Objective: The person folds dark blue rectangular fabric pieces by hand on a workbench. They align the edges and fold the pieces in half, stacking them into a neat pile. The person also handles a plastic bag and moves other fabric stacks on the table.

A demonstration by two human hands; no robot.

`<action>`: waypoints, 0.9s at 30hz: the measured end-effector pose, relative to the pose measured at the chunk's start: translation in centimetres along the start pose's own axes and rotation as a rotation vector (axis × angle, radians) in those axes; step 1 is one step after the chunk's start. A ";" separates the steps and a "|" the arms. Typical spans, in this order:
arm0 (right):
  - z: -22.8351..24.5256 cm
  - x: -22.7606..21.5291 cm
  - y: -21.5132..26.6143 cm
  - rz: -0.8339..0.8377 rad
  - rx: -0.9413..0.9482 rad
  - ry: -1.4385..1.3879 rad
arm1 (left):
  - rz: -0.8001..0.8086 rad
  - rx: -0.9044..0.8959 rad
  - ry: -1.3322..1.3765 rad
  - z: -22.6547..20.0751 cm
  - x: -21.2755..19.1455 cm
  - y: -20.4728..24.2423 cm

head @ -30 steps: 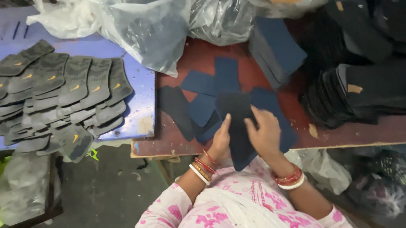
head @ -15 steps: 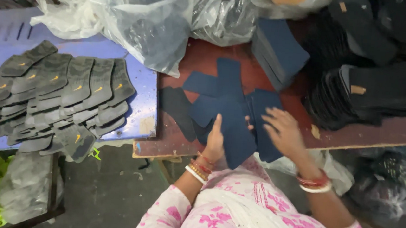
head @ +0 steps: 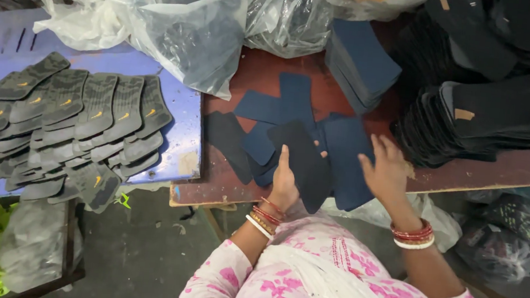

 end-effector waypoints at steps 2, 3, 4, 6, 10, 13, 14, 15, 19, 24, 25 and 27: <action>3.7 -0.7 0.1 -0.018 -0.110 -0.060 | 0.031 -0.057 0.013 2.0 -0.9 -0.5; 6.0 -1.3 0.1 -0.039 -0.224 -0.123 | 0.064 -0.108 0.023 3.1 -1.2 -0.9; 7.5 -1.3 0.4 -0.040 -0.225 -0.121 | 0.065 -0.108 0.025 3.9 -1.4 -1.2; 11.0 -1.7 1.1 -0.125 -0.289 -0.080 | 0.012 -0.038 -0.197 4.5 -2.5 -2.2; 11.0 -2.1 1.9 -0.160 -0.256 -0.254 | 0.022 -0.017 -0.253 3.4 -0.9 -1.8; 9.6 -0.4 1.3 0.010 -0.150 -0.314 | 0.061 0.018 -0.178 3.8 -1.7 -2.1; 10.9 -1.3 1.4 -0.016 -0.213 -0.257 | 0.023 -0.006 -0.159 4.5 -2.7 -2.2; 12.2 -2.3 1.4 -0.047 -0.275 -0.198 | -0.012 -0.030 -0.142 5.2 -3.5 -2.4; 13.6 -4.1 1.3 -0.030 -0.322 -0.228 | 0.066 0.005 -0.071 2.3 0.5 -0.8; 10.4 -0.7 0.3 0.201 -0.279 -0.552 | 0.249 -0.028 0.022 2.2 0.8 -0.6; 9.9 -0.8 0.1 0.199 -0.278 -0.552 | 0.249 -0.030 0.021 2.2 0.6 -0.3; 8.6 0.3 -0.1 0.363 -0.176 -0.816 | 0.245 -0.036 -0.142 2.2 0.2 0.2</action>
Point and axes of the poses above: each hand's wrist, its own y-axis away from the middle knuckle, its own x-axis out of the palm, z = x × y, the point moved 8 cm from there along -y, towards the middle knuckle, and after that the axes turned 6 degrees about z, right-handed, at the moved point
